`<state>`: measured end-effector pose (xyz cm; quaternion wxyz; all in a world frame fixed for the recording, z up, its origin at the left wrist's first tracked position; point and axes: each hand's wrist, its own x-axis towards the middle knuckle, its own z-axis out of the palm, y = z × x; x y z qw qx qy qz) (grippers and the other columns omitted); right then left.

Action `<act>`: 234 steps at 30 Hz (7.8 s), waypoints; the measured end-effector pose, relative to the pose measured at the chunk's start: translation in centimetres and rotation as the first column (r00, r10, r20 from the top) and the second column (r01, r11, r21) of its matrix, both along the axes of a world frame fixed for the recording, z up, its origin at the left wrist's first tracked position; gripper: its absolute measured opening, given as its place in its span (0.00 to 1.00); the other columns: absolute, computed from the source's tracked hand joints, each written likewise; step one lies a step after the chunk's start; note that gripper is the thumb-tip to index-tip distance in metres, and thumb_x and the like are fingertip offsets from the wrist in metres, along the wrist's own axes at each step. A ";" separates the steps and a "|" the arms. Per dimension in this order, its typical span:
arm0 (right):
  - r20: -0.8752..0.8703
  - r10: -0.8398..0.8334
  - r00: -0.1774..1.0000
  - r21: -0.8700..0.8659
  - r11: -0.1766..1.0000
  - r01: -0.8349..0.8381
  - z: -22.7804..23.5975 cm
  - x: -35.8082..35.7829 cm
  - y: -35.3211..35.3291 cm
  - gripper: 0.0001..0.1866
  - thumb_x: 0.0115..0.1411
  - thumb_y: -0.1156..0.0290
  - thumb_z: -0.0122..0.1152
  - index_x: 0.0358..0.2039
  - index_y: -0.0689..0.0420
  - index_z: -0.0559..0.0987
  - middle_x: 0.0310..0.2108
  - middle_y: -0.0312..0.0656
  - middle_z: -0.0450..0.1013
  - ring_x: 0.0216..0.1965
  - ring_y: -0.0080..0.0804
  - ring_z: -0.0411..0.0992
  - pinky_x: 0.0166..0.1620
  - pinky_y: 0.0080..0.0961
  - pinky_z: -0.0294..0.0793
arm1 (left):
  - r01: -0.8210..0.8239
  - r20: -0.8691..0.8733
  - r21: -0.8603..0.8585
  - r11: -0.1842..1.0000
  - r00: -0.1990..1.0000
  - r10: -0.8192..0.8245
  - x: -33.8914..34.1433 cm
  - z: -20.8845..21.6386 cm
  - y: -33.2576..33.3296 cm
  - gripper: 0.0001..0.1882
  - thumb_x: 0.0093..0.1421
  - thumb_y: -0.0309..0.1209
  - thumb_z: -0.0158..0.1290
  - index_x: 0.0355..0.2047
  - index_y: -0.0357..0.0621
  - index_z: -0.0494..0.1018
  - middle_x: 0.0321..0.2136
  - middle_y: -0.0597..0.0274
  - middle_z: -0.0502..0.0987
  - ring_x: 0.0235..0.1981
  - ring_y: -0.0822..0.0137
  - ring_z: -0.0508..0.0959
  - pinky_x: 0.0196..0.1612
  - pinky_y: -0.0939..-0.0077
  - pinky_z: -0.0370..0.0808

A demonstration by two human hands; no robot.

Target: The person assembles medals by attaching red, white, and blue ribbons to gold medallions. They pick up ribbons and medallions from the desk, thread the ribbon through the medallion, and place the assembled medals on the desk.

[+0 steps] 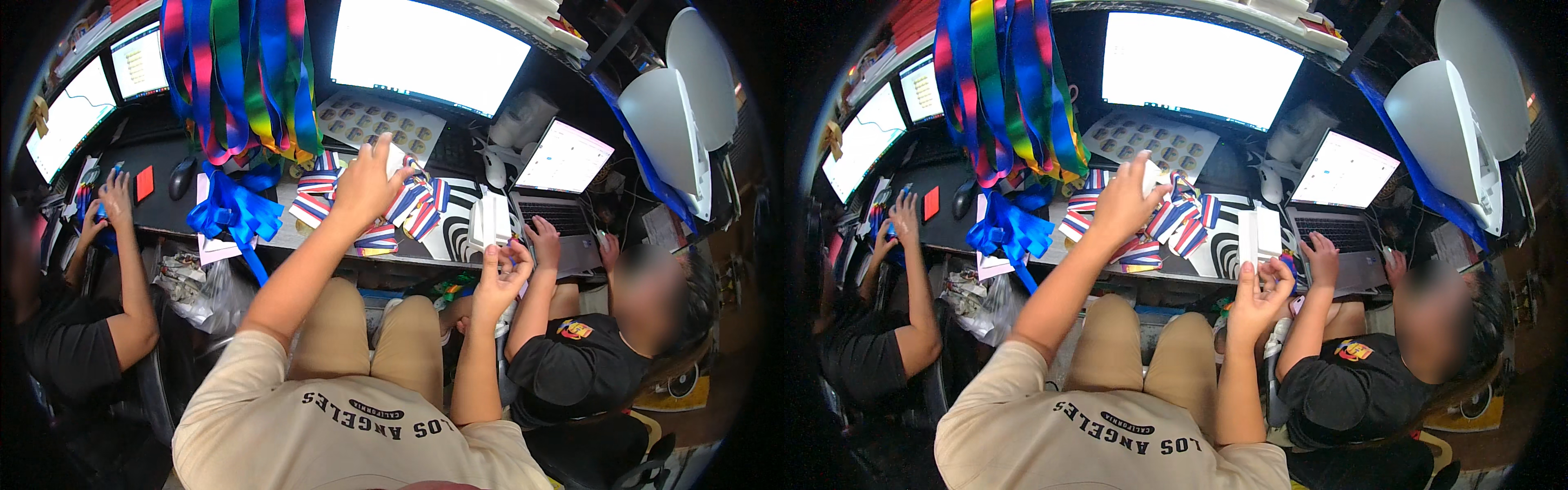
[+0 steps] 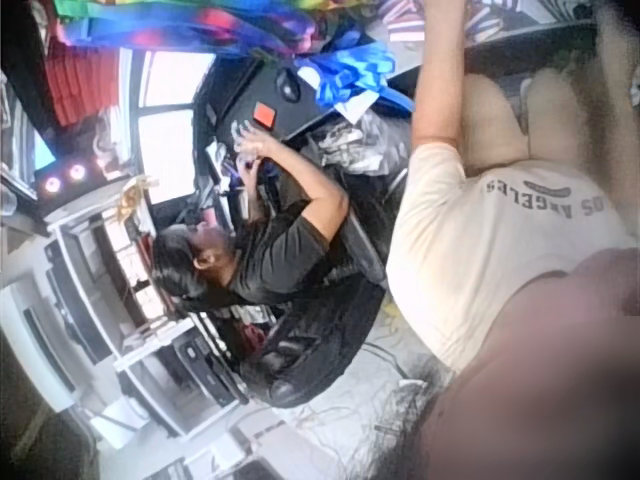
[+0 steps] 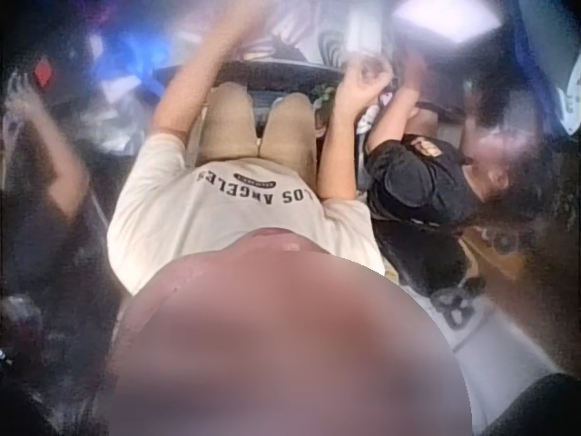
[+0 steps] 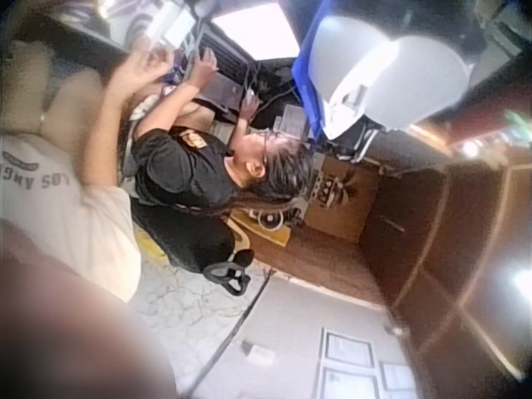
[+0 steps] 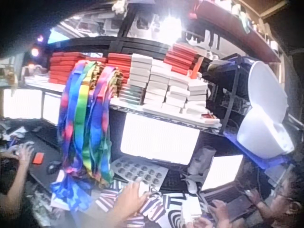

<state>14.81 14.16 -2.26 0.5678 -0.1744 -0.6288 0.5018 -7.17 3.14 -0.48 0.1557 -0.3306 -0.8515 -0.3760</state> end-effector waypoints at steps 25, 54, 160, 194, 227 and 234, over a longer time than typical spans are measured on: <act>-0.443 0.572 0.690 -0.393 0.567 -0.723 0.5 -3.5 -4.5 0.22 0.69 0.63 0.47 0.59 0.58 0.62 0.56 0.45 0.66 0.56 0.34 0.68 0.58 0.38 0.69 | 0.052 0.339 0.868 0.494 0.666 -0.664 8.8 1.2 1.1 0.19 0.65 0.31 0.49 0.53 0.40 0.59 0.45 0.56 0.69 0.43 0.71 0.72 0.46 0.78 0.70; 0.235 -0.174 0.956 0.868 0.480 -0.126 1.6 -1.8 -4.8 0.21 0.44 0.74 0.71 0.43 0.52 0.81 0.45 0.42 0.73 0.48 0.40 0.69 0.50 0.33 0.70 | -0.079 0.379 0.917 0.392 0.482 -0.790 7.6 1.2 -0.5 0.10 0.64 0.21 0.48 0.45 0.38 0.64 0.35 0.56 0.77 0.34 0.72 0.78 0.35 0.80 0.75; -0.282 0.528 0.801 -0.373 0.709 -0.598 1.5 -2.4 -2.6 0.24 0.65 0.72 0.50 0.60 0.61 0.59 0.56 0.51 0.65 0.55 0.37 0.68 0.57 0.37 0.70 | 0.157 0.549 0.798 0.582 0.209 -0.809 2.9 5.1 -2.3 0.25 0.66 0.50 0.46 0.47 0.38 0.73 0.35 0.61 0.77 0.36 0.72 0.78 0.40 0.78 0.75; 0.103 -0.151 0.983 0.953 0.297 -0.054 5.0 -1.4 -3.7 0.16 0.45 0.77 0.65 0.37 0.53 0.84 0.34 0.38 0.77 0.39 0.37 0.71 0.43 0.29 0.73 | -0.014 0.613 0.783 0.622 0.193 -0.766 6.7 3.4 -3.2 0.19 0.65 0.42 0.47 0.48 0.43 0.62 0.40 0.54 0.75 0.28 0.68 0.80 0.23 0.73 0.78; 0.191 -0.494 0.848 0.881 0.467 0.074 21.2 -5.4 3.2 0.05 0.60 0.78 0.55 0.36 0.60 0.78 0.25 0.41 0.76 0.27 0.28 0.75 0.33 0.24 0.72 | 0.209 0.497 0.782 0.588 0.361 -0.789 7.5 3.1 -7.7 0.24 0.65 0.33 0.47 0.60 0.43 0.58 0.56 0.54 0.65 0.44 0.64 0.78 0.45 0.73 0.75; 0.823 -0.441 0.358 0.490 0.870 -0.053 2.2 -4.2 9.9 0.34 0.49 0.59 0.70 0.54 0.60 0.70 0.50 0.58 0.68 0.51 0.57 0.67 0.54 0.43 0.67 | 0.193 0.570 0.746 0.637 0.308 -0.762 7.6 1.6 -6.6 0.23 0.65 0.35 0.48 0.59 0.44 0.59 0.56 0.58 0.66 0.43 0.69 0.77 0.45 0.73 0.73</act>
